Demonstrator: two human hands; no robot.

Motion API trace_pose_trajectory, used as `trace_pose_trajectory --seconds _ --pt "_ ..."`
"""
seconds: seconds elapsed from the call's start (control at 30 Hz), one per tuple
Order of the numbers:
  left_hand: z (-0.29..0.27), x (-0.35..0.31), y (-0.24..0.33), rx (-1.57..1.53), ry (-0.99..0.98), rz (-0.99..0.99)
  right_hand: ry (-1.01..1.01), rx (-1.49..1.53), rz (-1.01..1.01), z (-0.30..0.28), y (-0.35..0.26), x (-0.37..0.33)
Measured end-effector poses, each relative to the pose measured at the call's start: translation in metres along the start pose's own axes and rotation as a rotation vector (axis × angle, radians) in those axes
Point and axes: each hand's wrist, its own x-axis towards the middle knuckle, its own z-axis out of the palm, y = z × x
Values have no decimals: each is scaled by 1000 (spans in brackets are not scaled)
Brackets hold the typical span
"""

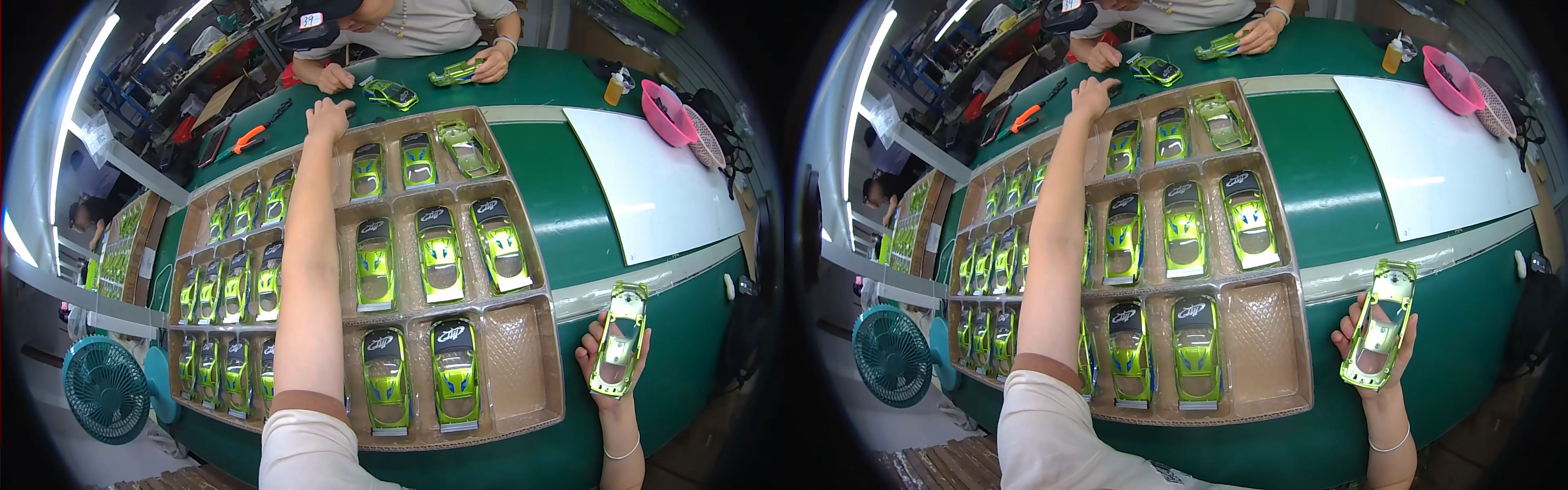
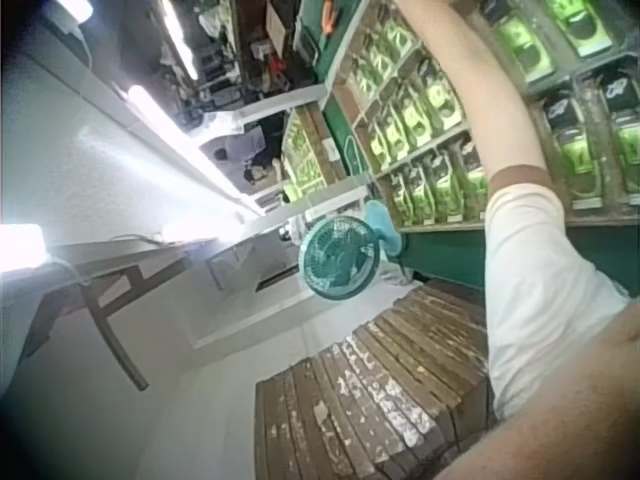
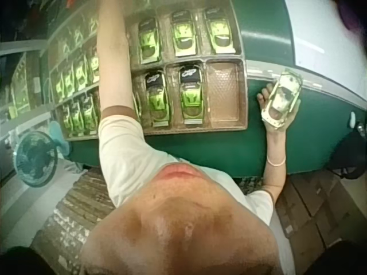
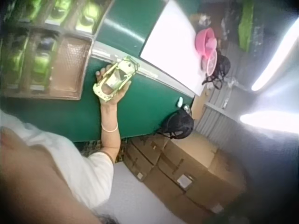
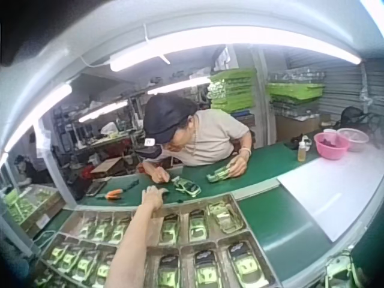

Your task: The person assembles small green toy cars at a workbench. They pick up car bodies and small black parts, attach the parts to the bodies, and place the completed units into a cardboard tray. The person repeats this process for multiple cars throughout the clip.

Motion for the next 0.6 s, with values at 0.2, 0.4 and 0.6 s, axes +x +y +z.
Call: trace_pose_trajectory --seconds 0.2,0.4,0.6 --pt "-22 -81 -8 -396 307 72 -5 -16 16 4 2 0" --pt "-163 -279 69 -768 193 581 -35 -69 -18 4 -3 -3" --pt "-221 -455 125 -1222 -104 1015 -142 -78 -4 5 0 -1"
